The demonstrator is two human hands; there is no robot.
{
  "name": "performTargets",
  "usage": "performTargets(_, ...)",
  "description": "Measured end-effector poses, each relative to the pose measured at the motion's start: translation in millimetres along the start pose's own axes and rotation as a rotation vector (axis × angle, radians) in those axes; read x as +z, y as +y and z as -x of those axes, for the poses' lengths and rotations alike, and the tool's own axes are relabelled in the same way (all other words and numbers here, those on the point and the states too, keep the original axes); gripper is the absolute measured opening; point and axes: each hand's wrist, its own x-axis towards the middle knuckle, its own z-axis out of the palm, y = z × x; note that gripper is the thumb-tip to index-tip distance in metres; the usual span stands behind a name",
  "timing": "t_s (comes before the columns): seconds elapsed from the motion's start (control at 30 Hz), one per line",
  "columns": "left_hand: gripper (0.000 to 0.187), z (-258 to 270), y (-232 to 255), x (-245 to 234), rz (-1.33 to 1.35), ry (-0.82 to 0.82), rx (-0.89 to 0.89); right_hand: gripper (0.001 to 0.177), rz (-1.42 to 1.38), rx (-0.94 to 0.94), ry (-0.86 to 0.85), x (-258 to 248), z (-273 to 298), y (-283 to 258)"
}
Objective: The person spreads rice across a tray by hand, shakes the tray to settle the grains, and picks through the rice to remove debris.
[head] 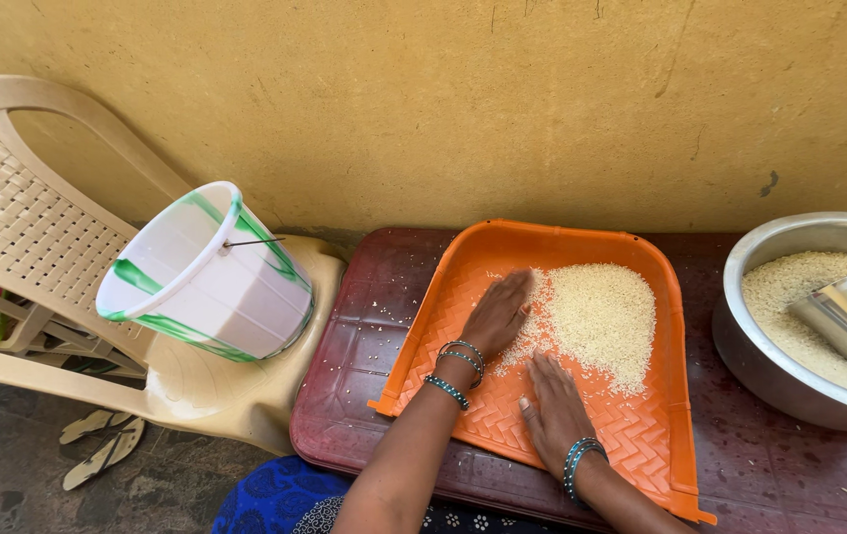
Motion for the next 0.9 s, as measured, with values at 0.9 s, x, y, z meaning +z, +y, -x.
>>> performTargets(0.9,0.064,-26.9,-22.2,33.8,0.087,-0.070,0.157,0.039,-0.436,0.151,0.378,-27.6,-13.9,11.8)
